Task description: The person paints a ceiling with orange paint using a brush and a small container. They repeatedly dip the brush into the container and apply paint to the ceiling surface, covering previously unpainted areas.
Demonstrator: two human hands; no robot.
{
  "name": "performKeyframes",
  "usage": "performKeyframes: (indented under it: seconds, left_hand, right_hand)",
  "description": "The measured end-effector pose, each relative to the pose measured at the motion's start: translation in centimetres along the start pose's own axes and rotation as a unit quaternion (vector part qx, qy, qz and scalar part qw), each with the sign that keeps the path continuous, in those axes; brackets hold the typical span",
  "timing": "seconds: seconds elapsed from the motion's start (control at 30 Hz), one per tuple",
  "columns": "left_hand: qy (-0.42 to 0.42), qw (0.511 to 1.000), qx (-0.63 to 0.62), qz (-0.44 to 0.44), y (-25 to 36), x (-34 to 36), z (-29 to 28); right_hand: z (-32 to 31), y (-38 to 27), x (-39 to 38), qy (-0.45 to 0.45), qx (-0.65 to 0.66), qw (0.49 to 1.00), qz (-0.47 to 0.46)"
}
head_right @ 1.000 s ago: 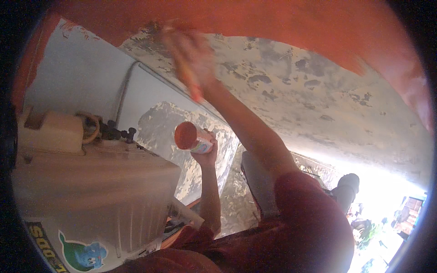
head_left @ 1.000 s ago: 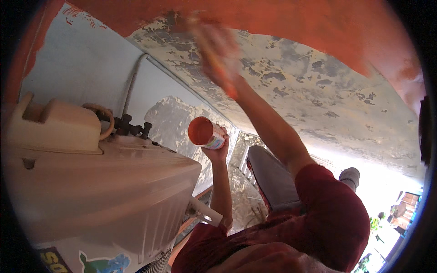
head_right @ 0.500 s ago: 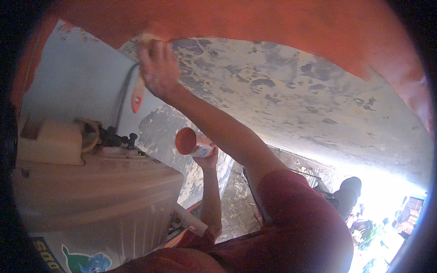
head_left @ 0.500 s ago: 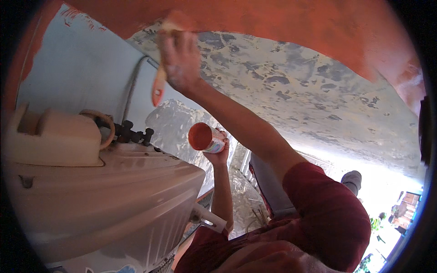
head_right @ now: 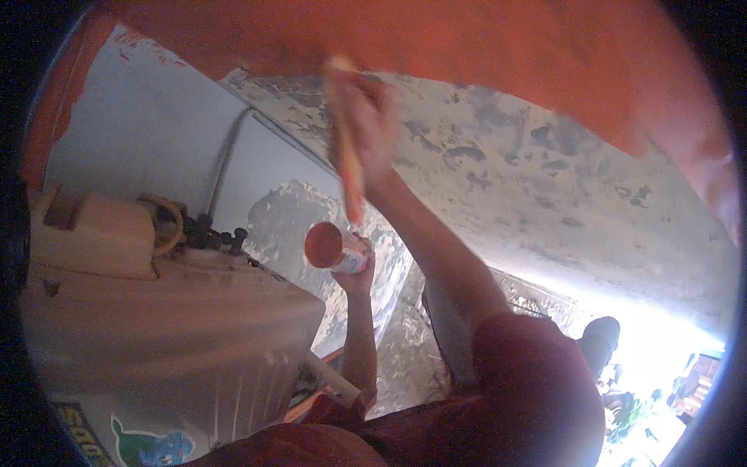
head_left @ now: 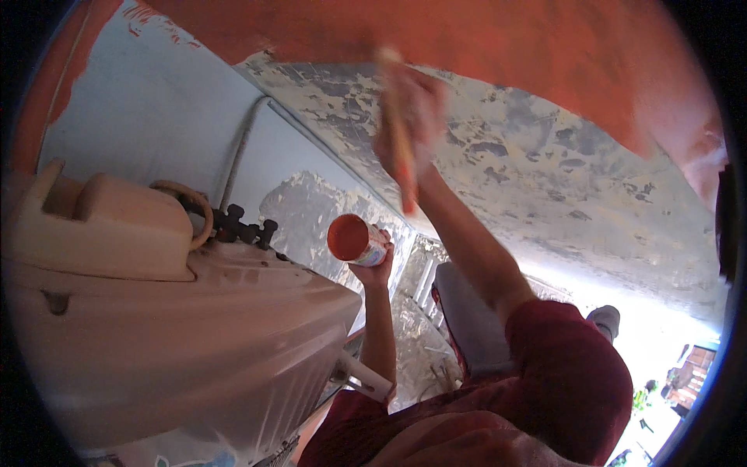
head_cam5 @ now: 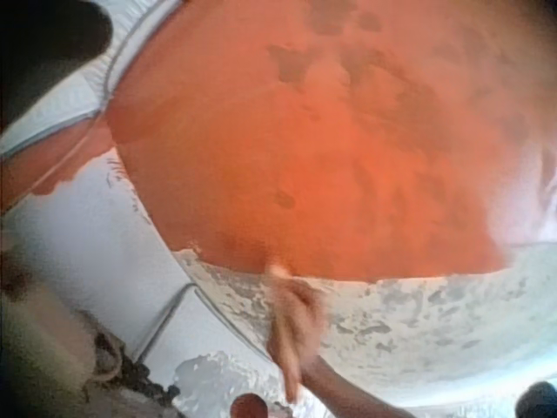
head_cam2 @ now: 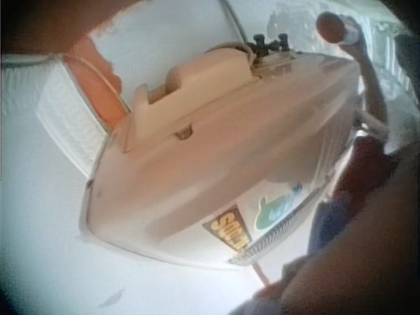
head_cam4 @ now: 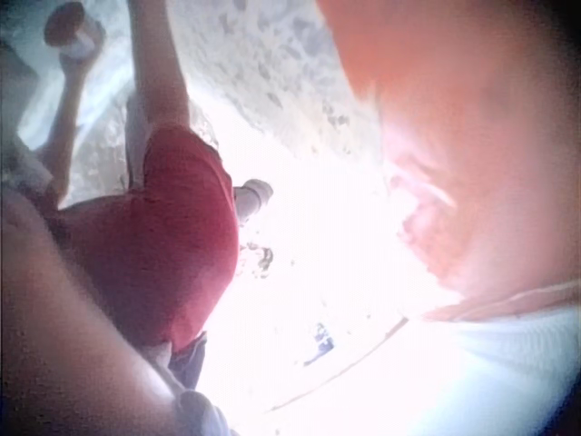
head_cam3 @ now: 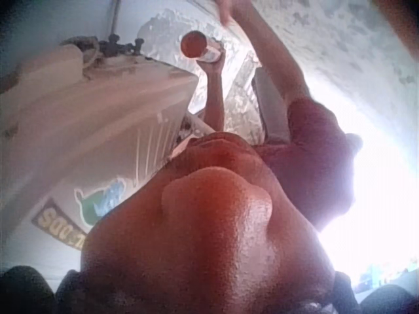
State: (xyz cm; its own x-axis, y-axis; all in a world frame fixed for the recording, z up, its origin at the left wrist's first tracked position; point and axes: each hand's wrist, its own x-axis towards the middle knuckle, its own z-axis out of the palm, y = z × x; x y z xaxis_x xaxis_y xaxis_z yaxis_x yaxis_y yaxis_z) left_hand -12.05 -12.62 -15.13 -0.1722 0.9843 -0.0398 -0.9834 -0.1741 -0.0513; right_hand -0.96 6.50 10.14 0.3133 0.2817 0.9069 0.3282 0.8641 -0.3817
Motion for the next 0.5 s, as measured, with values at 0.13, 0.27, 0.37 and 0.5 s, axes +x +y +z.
performKeyframes:
  seconds: [0.13, 0.27, 0.37, 0.5]
  left_hand:
    - [0.015, 1.000, 0.011, 0.013, 0.0, -0.2, -0.7]
    - [0.032, 0.999, -0.007, 0.018, 0.1, -0.4, -1.2]
    - [0.022, 0.999, 0.028, 0.030, 0.0, -0.4, -0.8]
    - [-0.026, 0.999, 0.032, 0.003, -0.4, -0.5, 0.4]
  right_hand:
    - [-2.0, -2.5, -0.4, 0.105, -0.079, 0.990, 0.056]
    - [4.1, -4.0, -1.4, -0.014, -0.047, 0.992, 0.118]
    - [10.6, -3.4, -1.8, -0.160, -0.061, 0.983, 0.071]
    - [11.1, -3.4, -1.4, -0.230, 0.040, 0.971, 0.045]
